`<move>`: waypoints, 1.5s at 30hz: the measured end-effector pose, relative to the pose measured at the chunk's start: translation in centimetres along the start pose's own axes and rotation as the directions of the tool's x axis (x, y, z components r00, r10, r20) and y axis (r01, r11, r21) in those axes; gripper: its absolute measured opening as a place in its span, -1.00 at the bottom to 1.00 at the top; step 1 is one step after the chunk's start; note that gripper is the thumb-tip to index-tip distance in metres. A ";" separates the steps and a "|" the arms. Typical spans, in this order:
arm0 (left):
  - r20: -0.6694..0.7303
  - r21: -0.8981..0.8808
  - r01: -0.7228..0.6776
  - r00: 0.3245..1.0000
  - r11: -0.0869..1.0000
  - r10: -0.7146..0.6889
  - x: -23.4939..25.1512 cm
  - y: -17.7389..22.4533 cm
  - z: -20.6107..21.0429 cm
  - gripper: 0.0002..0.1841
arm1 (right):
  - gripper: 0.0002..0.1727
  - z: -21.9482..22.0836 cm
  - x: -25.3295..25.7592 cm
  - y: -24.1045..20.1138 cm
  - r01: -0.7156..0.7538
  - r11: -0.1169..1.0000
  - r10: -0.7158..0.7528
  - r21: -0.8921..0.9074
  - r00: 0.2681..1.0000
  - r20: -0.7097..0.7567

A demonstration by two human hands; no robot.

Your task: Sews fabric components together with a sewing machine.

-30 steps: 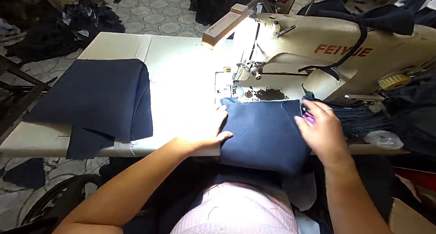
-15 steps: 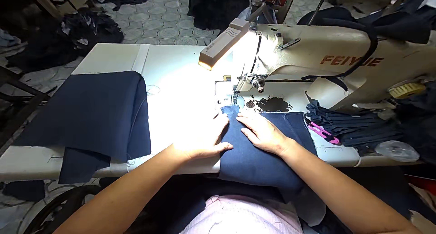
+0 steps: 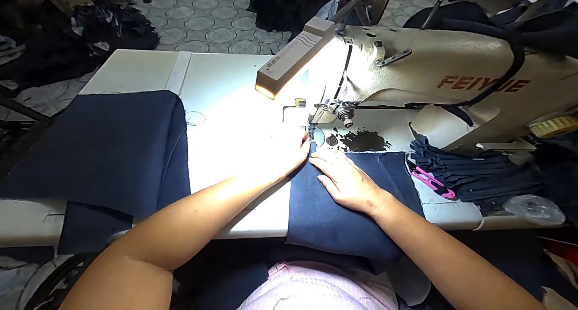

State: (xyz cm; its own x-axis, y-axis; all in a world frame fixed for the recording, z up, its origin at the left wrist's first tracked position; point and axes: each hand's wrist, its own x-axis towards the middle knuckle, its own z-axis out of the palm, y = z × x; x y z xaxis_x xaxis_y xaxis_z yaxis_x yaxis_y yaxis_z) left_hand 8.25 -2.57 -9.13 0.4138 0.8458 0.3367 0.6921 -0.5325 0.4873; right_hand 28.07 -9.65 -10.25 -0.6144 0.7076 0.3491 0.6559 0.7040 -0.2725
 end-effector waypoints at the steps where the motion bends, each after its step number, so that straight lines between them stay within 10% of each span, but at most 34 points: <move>1: -0.010 0.025 -0.032 0.999 0.999 0.032 -0.3 0.2 0.1 -0.75 | -0.52 0.0 0.0 0.0 0.006 1.000 -0.006 0.000 1.000 -0.009; 9: 0.049 0.288 -0.039 0.998 0.957 0.026 0.1 1.0 -0.4 -0.74 | -0.53 -0.1 0.1 0.0 0.017 1.000 -0.017 0.014 1.000 -0.008; 20: 0.050 0.069 0.157 0.986 0.985 -0.160 3.0 -0.5 -2.3 -0.81 | -0.51 -0.2 0.7 0.9 0.018 1.000 -0.018 0.016 1.000 0.023; 27: 0.136 0.009 -0.368 0.922 0.930 0.363 -4.0 -1.2 -3.3 -0.54 | -0.50 -0.4 1.7 2.2 0.023 0.999 -0.024 0.049 0.999 0.029; 30: 0.321 0.101 -0.326 0.905 0.940 0.280 -6.3 -1.1 -3.9 -0.19 | -0.50 -0.3 1.6 2.3 0.024 1.000 -0.024 -0.002 1.000 0.008; 45: 0.289 0.155 -0.228 0.941 0.961 0.177 -4.6 -1.8 -3.7 -0.11 | -0.53 -0.5 3.2 4.6 0.046 0.999 -0.046 0.028 0.999 -0.005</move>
State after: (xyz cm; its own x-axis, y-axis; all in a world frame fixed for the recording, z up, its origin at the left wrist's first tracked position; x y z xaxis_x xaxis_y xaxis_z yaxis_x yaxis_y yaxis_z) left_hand 2.90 -5.61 -8.61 0.6826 0.7107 0.1704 0.6625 -0.7001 0.2663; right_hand 29.36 -4.14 -9.90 -0.6421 0.6739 0.3654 0.6142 0.7375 -0.2808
